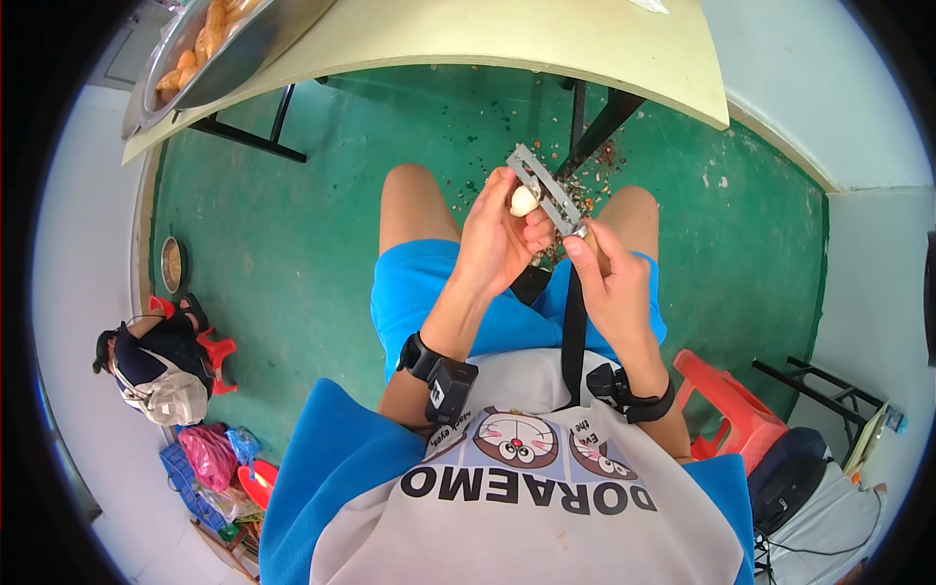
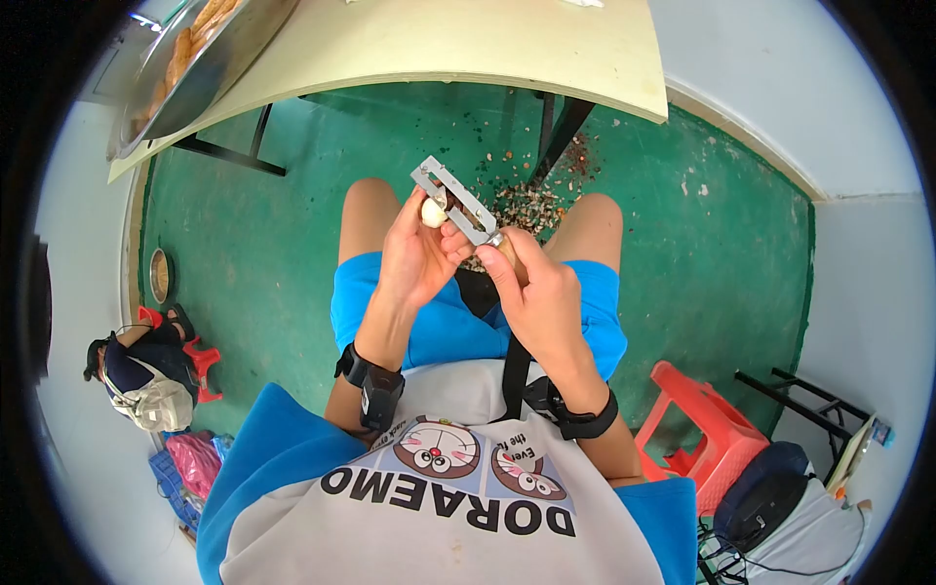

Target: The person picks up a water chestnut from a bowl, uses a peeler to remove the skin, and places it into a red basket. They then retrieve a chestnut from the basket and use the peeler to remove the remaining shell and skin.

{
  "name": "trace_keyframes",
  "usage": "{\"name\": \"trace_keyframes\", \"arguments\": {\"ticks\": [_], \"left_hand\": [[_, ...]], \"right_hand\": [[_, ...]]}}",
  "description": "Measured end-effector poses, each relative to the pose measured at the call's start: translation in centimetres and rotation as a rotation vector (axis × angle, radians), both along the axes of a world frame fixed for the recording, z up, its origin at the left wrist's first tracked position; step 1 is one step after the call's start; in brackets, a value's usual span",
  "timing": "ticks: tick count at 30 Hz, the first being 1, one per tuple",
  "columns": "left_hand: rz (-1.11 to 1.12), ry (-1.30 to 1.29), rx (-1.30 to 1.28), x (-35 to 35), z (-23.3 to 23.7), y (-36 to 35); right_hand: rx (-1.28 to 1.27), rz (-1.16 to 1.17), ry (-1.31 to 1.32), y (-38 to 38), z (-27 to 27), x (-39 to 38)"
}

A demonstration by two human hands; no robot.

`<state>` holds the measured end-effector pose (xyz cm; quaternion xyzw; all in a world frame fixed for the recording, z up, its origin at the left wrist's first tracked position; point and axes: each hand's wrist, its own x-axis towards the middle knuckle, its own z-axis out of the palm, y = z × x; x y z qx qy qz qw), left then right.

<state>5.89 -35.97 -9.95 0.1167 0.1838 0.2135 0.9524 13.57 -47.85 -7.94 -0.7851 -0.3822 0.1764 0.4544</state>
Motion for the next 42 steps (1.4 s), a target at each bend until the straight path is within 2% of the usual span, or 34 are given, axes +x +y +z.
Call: {"name": "trace_keyframes", "arguments": {"ticks": [3, 5, 6, 9, 10, 14, 16, 17, 19, 20, 21, 23, 27, 30, 32, 36, 40, 42], "left_hand": [[-0.025, -0.004, 0.055, 0.0, 0.0, -0.3], [-0.167, 0.05, 0.198, -0.1, 1.6, -1.7], [-0.145, 0.057, 0.198, -0.1, 1.2, -1.5], [-0.032, 0.109, 0.129, 0.1, 0.4, -0.4], [-0.056, 0.039, 0.107, 0.0, 0.0, 0.0], [-0.084, 0.043, 0.041, 0.1, -0.1, 0.2], [-0.049, 0.058, 0.016, 0.2, 0.0, 0.2], [-0.051, 0.06, 0.014, 0.0, 0.0, 0.2], [0.022, 0.155, 0.152, -0.1, 0.1, 0.3], [0.065, 0.223, 0.173, 0.0, 0.4, 0.3], [0.066, 0.223, 0.173, 0.2, 1.1, 0.1], [0.204, 0.397, 0.094, 0.6, 2.2, -0.4], [0.2, 0.382, 0.122, 0.0, 1.2, -0.4], [0.206, 0.353, 0.242, -0.4, 0.4, -0.4], [0.256, 0.276, 0.425, -0.6, -0.3, -0.2], [0.293, 0.295, 0.475, -0.6, 0.2, -0.1], [0.272, 0.321, 0.479, -0.6, 0.2, -0.2], [0.237, 0.386, 0.506, -0.5, 0.8, -0.8]], "right_hand": [[0.0, -0.019, 0.028, 0.2, 0.1, 0.4], [-0.09, -0.19, 0.153, 0.5, 0.5, 2.0], [0.036, -0.187, 0.18, 0.4, -0.2, 2.7], [0.025, -0.195, 0.25, -0.6, -0.6, 3.7], [0.025, -0.204, 0.198, -0.6, -0.6, 3.5], [-0.011, -0.2, 0.149, -0.6, -0.2, 2.3], [0.03, -0.128, -0.019, -0.4, 0.4, 1.5], [0.028, -0.13, -0.018, -0.3, 0.3, 1.2], [0.064, -0.024, -0.183, -0.3, -0.3, 0.7], [0.046, 0.009, -0.157, -0.4, -0.5, 0.6], [0.046, 0.01, -0.157, -0.4, -0.6, 0.5], [0.054, 0.071, -0.293, -0.4, -0.6, 0.3], [0.035, 0.089, -0.366, -0.1, -0.3, -0.1], [0.021, 0.095, -0.357, -0.1, -0.4, -0.2], [0.02, 0.082, -0.311, -0.1, -0.2, -0.5], [-0.025, 0.035, -0.191, 0.0, -0.1, -0.9], [0.011, 0.021, -0.184, 0.2, 0.0, -1.0], [-0.09, -0.06, -0.108, 0.5, 0.2, -0.8]]}}
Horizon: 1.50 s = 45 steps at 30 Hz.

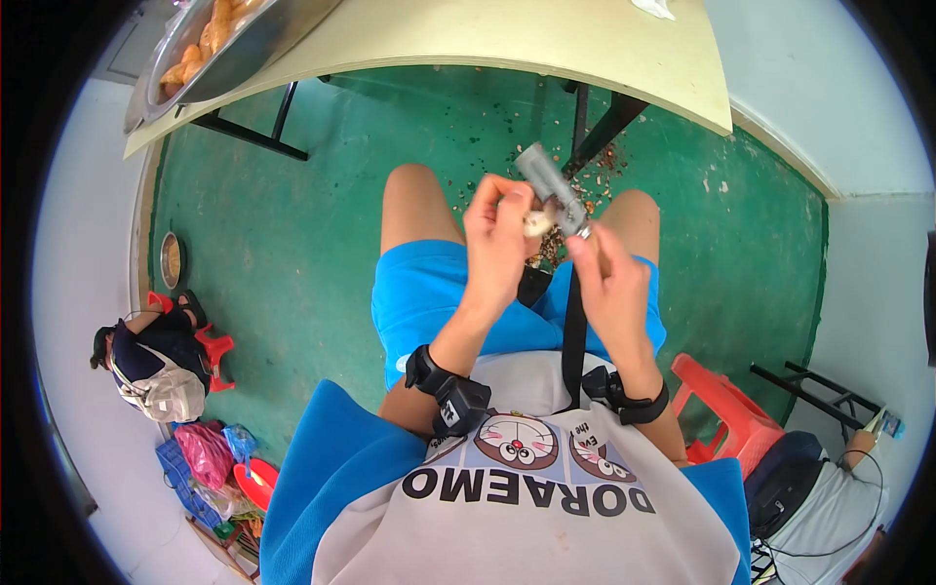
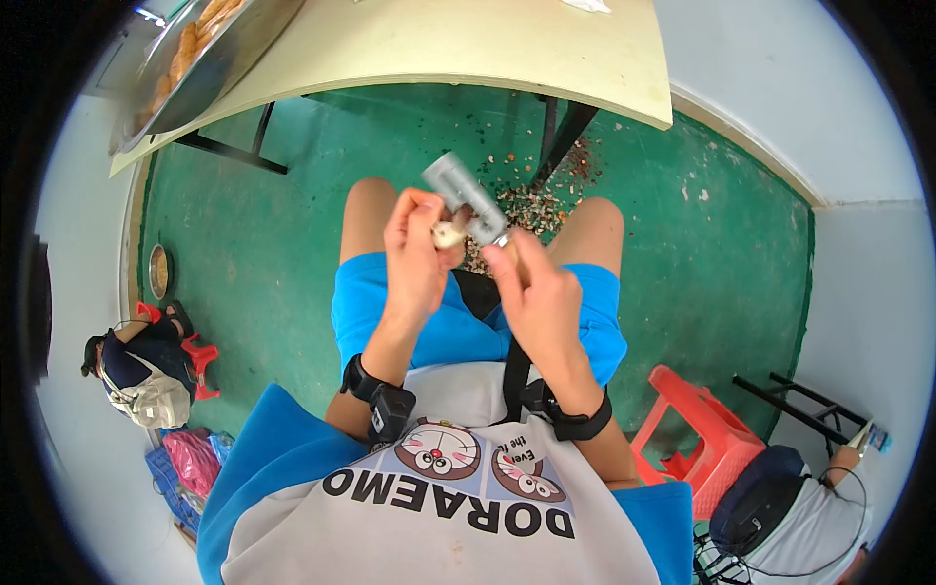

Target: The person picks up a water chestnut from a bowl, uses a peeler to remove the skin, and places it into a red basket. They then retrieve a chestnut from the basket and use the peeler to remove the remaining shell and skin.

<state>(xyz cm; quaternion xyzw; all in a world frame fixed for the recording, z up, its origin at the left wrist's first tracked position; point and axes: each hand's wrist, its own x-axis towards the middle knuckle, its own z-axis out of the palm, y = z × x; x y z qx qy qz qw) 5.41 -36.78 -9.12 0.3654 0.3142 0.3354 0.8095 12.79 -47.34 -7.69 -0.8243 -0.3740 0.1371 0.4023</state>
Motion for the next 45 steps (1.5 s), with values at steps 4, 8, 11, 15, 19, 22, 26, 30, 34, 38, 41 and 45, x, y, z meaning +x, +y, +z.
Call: {"name": "trace_keyframes", "arguments": {"ticks": [4, 8, 11, 15, 19, 22, 26, 30, 34, 38, 41, 45], "left_hand": [[-0.038, -0.013, -0.041, 0.2, 0.7, -0.7], [-0.115, -0.092, -0.249, 0.2, 0.5, 0.2], [-0.203, -0.165, -0.42, 0.5, -0.2, 0.4], [-0.314, -0.316, -0.625, 0.2, -0.9, 0.9], [-0.331, -0.373, -0.693, 0.2, -0.9, 1.0], [-0.274, -0.266, -0.588, 0.3, -0.6, 0.7], [-0.172, -0.131, -0.398, 0.1, 0.6, 0.7], [-0.172, -0.066, -0.32, 0.2, 0.2, 0.6], [-0.127, -0.035, -0.356, 0.4, -0.3, 0.3], [-0.092, -0.051, -0.296, 0.1, -0.4, 0.5], [-0.045, -0.052, -0.18, 0.3, 1.2, -0.5], [-0.048, -0.071, -0.335, 0.5, 0.2, 0.0]], "right_hand": [[0.054, -0.128, 0.161, 0.4, -0.3, 3.0], [0.042, -0.108, 0.22, -0.1, -0.4, 3.4], [-0.003, -0.113, 0.317, 0.0, -0.6, 2.7], [0.102, -0.08, 0.29, -0.1, -0.6, 1.3], [0.097, 0.017, 0.051, -0.4, -1.0, 0.7], [0.08, 0.049, 0.02, -0.5, -1.3, 0.5], [0.064, 0.102, -0.079, -0.5, -1.1, 0.5], [0.084, 0.121, -0.066, -0.5, -1.0, 0.4], [0.117, 0.135, -0.105, -0.4, -0.8, 0.1], [0.055, 0.037, -0.083, -0.3, -1.1, 0.2], [-0.041, -0.03, -0.031, -0.3, -0.4, 1.6], [0.068, -0.062, 0.067, -0.4, 0.9, 1.2]]}}
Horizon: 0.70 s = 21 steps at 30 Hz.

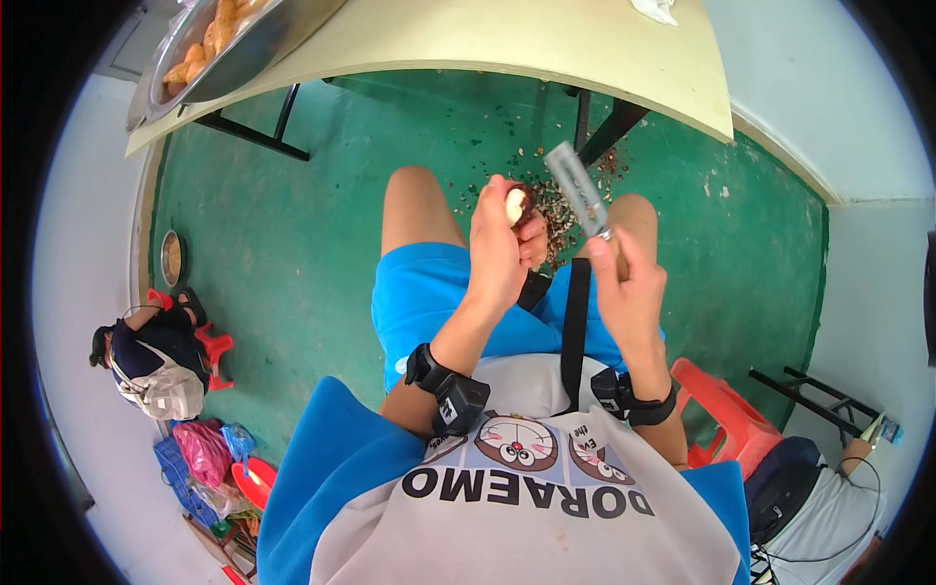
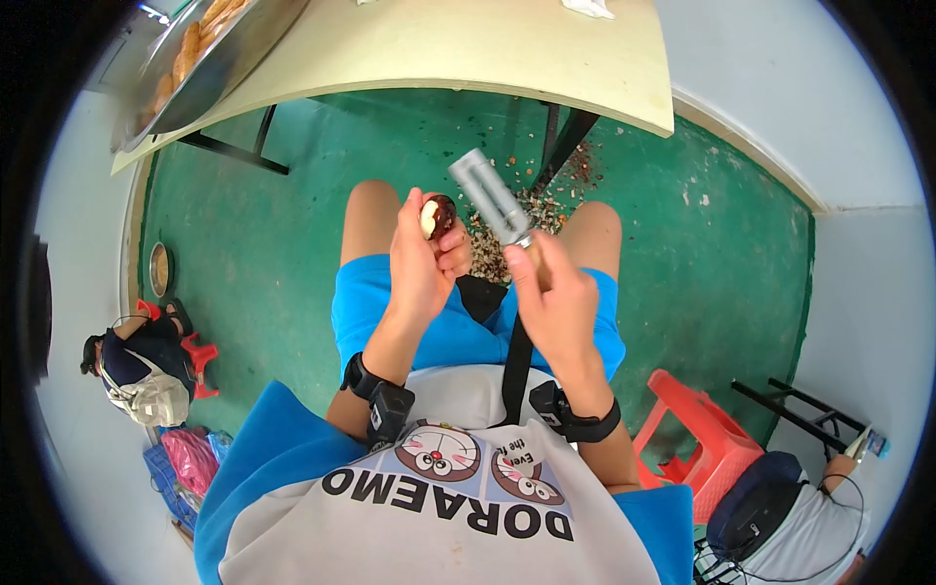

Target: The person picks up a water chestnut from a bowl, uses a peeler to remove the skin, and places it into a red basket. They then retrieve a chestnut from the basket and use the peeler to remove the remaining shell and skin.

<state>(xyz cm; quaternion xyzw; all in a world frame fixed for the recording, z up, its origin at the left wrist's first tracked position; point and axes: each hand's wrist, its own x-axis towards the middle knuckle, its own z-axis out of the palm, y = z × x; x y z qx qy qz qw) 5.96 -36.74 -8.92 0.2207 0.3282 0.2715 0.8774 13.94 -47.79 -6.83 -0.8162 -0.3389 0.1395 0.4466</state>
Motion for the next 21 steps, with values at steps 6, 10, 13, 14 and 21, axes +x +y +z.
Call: {"name": "trace_keyframes", "arguments": {"ticks": [6, 10, 13, 14, 21], "left_hand": [[-0.042, -0.02, 0.051, 0.0, -0.5, -0.2], [0.024, 0.152, 0.111, 0.0, 0.0, -0.3], [0.043, 0.059, 0.105, -0.1, -0.5, -0.1], [0.044, 0.059, 0.106, 0.0, -0.5, -0.2], [0.13, 0.054, 0.185, 0.3, 0.2, -0.3]], "right_hand": [[0.059, 0.197, -0.277, -0.1, -1.9, -1.0], [-0.01, 0.171, -0.271, 0.1, -1.4, -1.1], [0.02, 0.168, -0.208, 0.1, -1.4, -1.2], [0.021, 0.169, -0.208, 0.0, -1.4, -1.3], [-0.024, 0.128, 0.04, 0.1, -0.7, -1.5]]}}
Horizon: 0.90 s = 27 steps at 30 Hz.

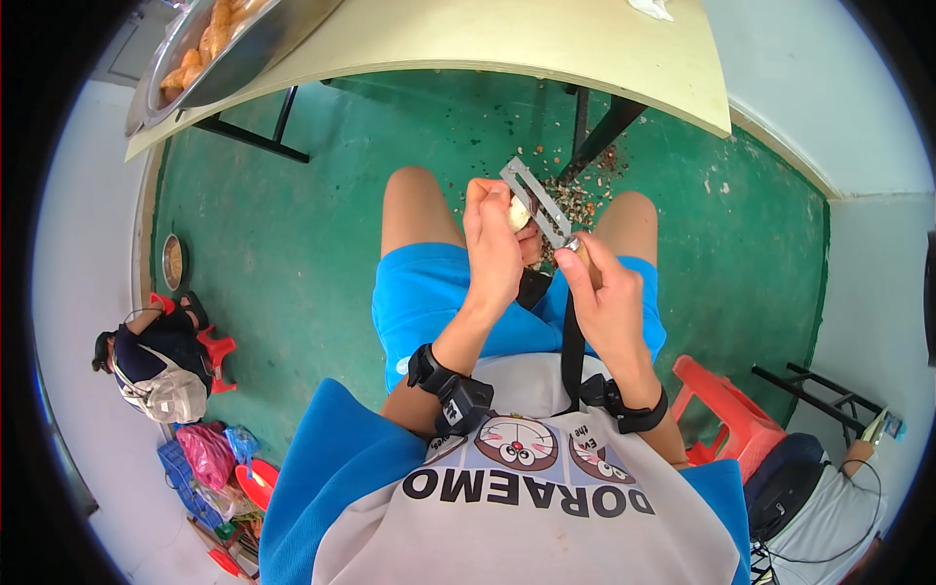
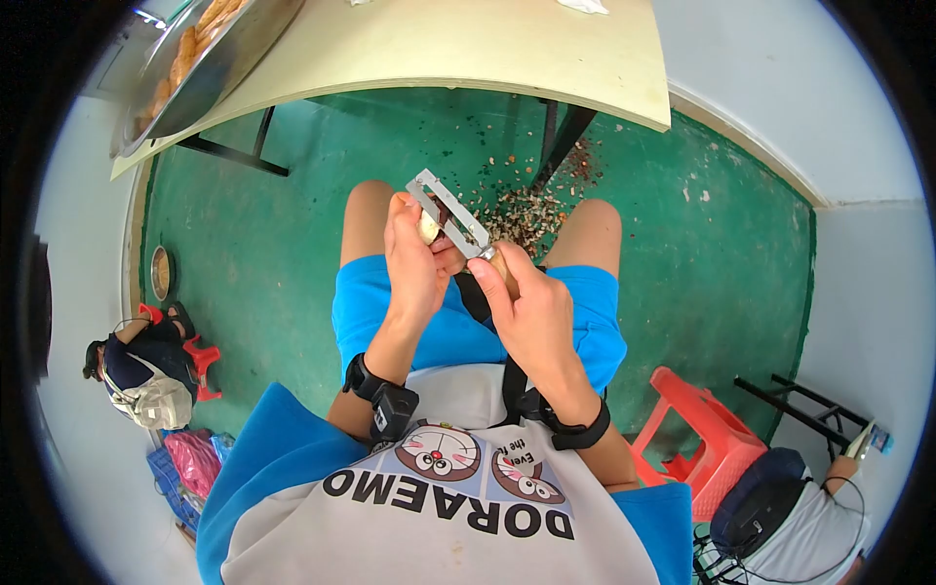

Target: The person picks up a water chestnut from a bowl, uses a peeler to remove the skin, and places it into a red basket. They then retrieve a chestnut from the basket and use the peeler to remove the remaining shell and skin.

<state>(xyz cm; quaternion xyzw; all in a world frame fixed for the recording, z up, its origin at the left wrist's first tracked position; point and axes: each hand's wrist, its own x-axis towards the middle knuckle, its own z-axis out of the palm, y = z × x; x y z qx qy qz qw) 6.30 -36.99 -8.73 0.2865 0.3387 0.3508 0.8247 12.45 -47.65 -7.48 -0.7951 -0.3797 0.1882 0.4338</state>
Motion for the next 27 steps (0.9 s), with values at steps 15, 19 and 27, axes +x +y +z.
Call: {"name": "trace_keyframes", "arguments": {"ticks": [15, 19, 27], "left_hand": [[-0.037, 0.092, 0.459, -0.4, 0.3, -2.0], [-0.121, -0.068, -0.083, -0.2, 0.0, 0.4], [-0.357, -0.179, -0.192, -0.6, 0.0, 1.0]], "right_hand": [[-0.052, -0.229, 0.267, 1.0, 0.0, 1.7], [0.084, -0.232, 0.42, 0.0, -0.5, 3.2], [0.096, -0.091, 0.14, 0.2, 0.5, 1.1]]}}
